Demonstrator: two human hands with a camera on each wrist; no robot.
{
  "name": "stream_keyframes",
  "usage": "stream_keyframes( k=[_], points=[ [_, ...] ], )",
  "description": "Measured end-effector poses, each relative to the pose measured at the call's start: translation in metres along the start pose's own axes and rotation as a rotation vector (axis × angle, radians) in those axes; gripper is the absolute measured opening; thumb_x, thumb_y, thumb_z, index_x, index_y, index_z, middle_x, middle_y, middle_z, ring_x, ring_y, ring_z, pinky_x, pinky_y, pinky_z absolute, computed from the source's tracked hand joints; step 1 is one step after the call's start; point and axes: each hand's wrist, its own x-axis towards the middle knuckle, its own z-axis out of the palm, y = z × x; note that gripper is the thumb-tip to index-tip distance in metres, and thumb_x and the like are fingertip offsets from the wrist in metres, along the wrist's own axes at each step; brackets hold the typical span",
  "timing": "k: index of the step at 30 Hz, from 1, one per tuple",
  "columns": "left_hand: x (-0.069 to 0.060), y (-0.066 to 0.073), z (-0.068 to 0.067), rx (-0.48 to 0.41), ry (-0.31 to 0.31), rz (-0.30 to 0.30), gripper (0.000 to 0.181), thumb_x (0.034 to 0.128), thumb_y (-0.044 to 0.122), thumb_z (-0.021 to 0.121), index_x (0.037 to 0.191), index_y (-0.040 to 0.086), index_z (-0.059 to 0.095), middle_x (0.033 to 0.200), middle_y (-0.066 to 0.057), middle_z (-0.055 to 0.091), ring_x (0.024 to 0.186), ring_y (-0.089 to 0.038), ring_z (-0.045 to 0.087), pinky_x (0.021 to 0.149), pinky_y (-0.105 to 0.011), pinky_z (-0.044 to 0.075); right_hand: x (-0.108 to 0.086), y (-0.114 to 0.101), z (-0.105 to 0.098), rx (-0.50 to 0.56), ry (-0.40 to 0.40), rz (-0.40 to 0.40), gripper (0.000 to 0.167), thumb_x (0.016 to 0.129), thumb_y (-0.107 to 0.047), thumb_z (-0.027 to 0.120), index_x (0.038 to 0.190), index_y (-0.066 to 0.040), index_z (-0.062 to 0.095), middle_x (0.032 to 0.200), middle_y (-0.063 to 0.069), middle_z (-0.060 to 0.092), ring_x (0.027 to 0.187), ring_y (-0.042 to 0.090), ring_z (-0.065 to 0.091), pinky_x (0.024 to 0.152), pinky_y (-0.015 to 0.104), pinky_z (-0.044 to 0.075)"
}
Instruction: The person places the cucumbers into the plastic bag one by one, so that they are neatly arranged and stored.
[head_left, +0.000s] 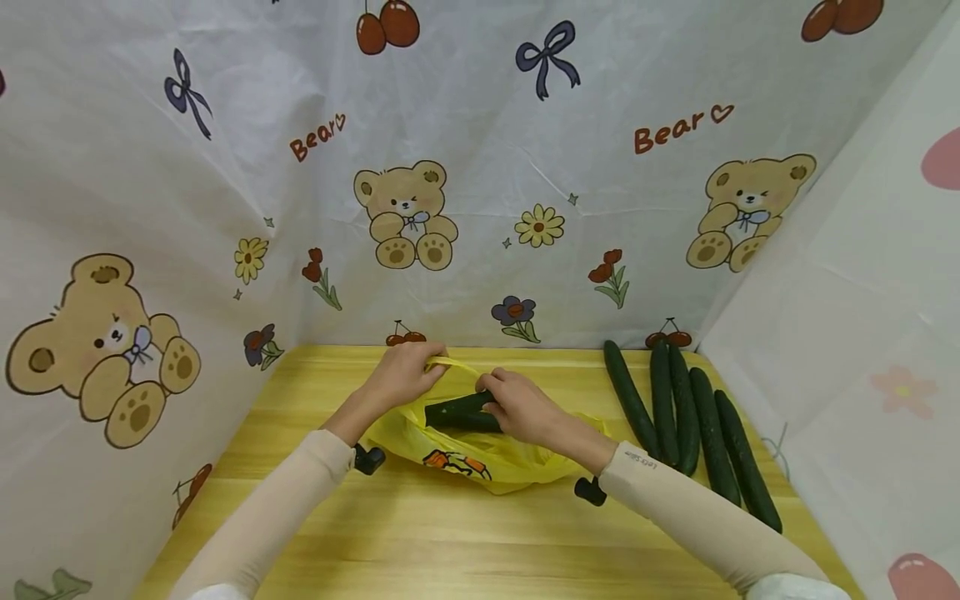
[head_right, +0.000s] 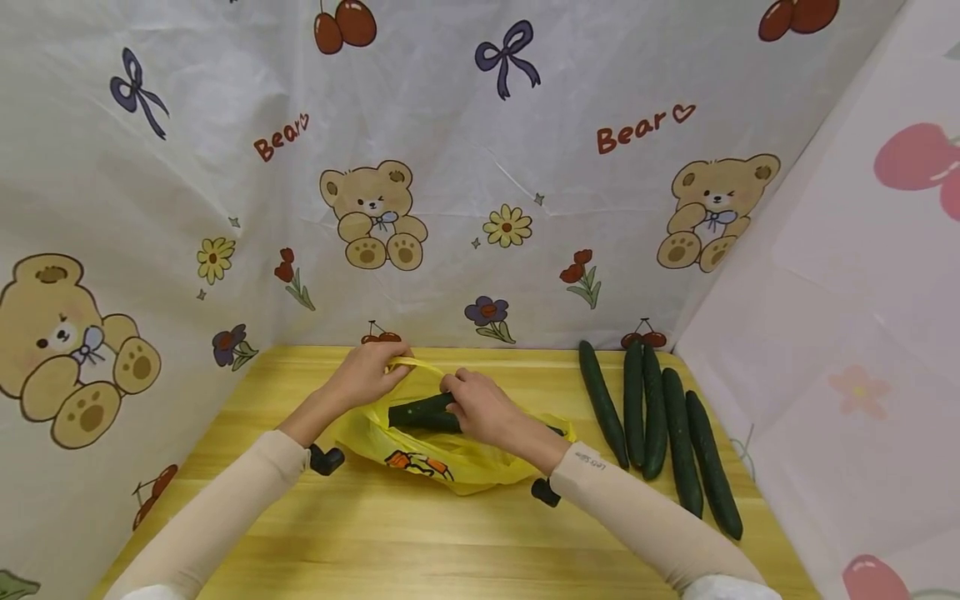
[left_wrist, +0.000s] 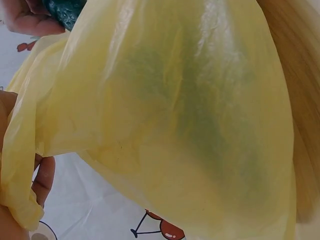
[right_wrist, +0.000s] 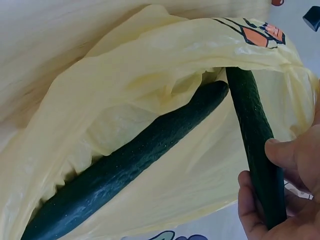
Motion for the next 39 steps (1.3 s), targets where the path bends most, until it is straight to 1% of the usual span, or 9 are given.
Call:
stream_keyframes(
  k=[8,12,15,20,25,29,32,37,39],
  points=[
    [0.002,0.001,0.000,-0.007,0.012,0.007,0.006,0.1061,0.025,0.070,0.107,0.022,0.075,0.086,0.005,0.070,0.065,-0.010,0.052,0.062,-0.029,0.044,-0.002,0.002,-0.003,0.014,-0.056,0.047,0.028,0.103,-0.012,0.074,0.129,-0.007,0.067,0.115,0.013,0.071,0.081,0.016,0.065,0.075,0.031,0.057],
    [0.001,0.001,0.000,-0.002,0.005,0.001,0.006,0.1062,0.026,0.070,0.106,0.023,0.075,0.088,0.005,0.071,0.066,-0.011,0.052,0.063,-0.029,0.043,-0.006,0.002,-0.002,0.011,-0.072,0.060,0.026,0.103,-0.011,0.074,0.128,-0.008,0.067,0.118,0.014,0.071,0.087,0.020,0.069,0.079,0.034,0.060],
    [0.001,0.002,0.000,-0.005,0.001,-0.003,0.007,0.1063,0.026,0.070,0.108,0.023,0.075,0.089,0.004,0.072,0.066,-0.011,0.052,0.063,-0.030,0.044,-0.007,0.004,-0.002,-0.011,-0.072,0.074,0.025,0.103,-0.013,0.074,0.127,-0.009,0.068,0.121,0.012,0.071,0.095,0.023,0.072,0.083,0.038,0.062],
    [0.000,0.001,0.001,-0.018,0.004,-0.004,0.008,0.1062,0.026,0.070,0.110,0.022,0.076,0.091,0.003,0.074,0.065,-0.011,0.052,0.063,-0.029,0.043,-0.007,0.008,-0.011,-0.069,-0.048,0.108,0.027,0.104,-0.023,0.074,0.129,-0.013,0.069,0.122,0.006,0.072,0.104,0.023,0.072,0.088,0.040,0.062],
    [-0.001,-0.002,0.004,-0.022,0.006,0.001,0.007,0.1059,0.025,0.070,0.109,0.022,0.075,0.090,0.002,0.073,0.063,-0.010,0.049,0.060,-0.029,0.041,-0.010,0.017,-0.022,-0.070,-0.028,0.127,0.031,0.105,-0.025,0.073,0.132,-0.011,0.068,0.125,0.009,0.073,0.110,0.026,0.072,0.093,0.044,0.061],
    [-0.002,-0.003,0.005,-0.026,0.013,0.008,0.007,0.1056,0.025,0.071,0.110,0.021,0.076,0.094,0.000,0.076,0.064,-0.011,0.051,0.060,-0.029,0.042,-0.019,0.027,-0.030,-0.062,-0.022,0.139,0.032,0.105,-0.022,0.073,0.132,-0.008,0.068,0.125,0.010,0.073,0.111,0.028,0.072,0.093,0.046,0.061],
    [-0.002,-0.003,0.006,-0.025,0.013,0.011,0.009,0.1058,0.026,0.070,0.111,0.022,0.076,0.097,0.001,0.077,0.066,-0.010,0.052,0.061,-0.028,0.043,-0.031,0.038,-0.036,-0.043,-0.007,0.158,0.031,0.104,-0.018,0.073,0.132,-0.006,0.067,0.124,0.012,0.073,0.111,0.030,0.072,0.093,0.048,0.061],
    [-0.002,-0.002,0.006,-0.021,0.006,0.003,0.009,0.1061,0.027,0.070,0.111,0.022,0.076,0.098,0.003,0.077,0.067,-0.010,0.054,0.061,-0.028,0.044,-0.057,0.065,-0.047,-0.037,-0.004,0.245,0.030,0.105,-0.015,0.070,0.132,-0.004,0.067,0.124,0.015,0.072,0.109,0.032,0.073,0.088,0.049,0.062],
    [-0.003,-0.002,0.006,-0.020,0.008,0.003,0.009,0.1059,0.027,0.070,0.110,0.022,0.076,0.097,0.003,0.076,0.066,-0.010,0.053,0.061,-0.028,0.044,-0.069,0.079,-0.051,-0.022,-0.009,0.295,0.030,0.106,-0.016,0.069,0.133,-0.003,0.066,0.126,0.018,0.071,0.107,0.033,0.073,0.087,0.049,0.063]
  ],
)
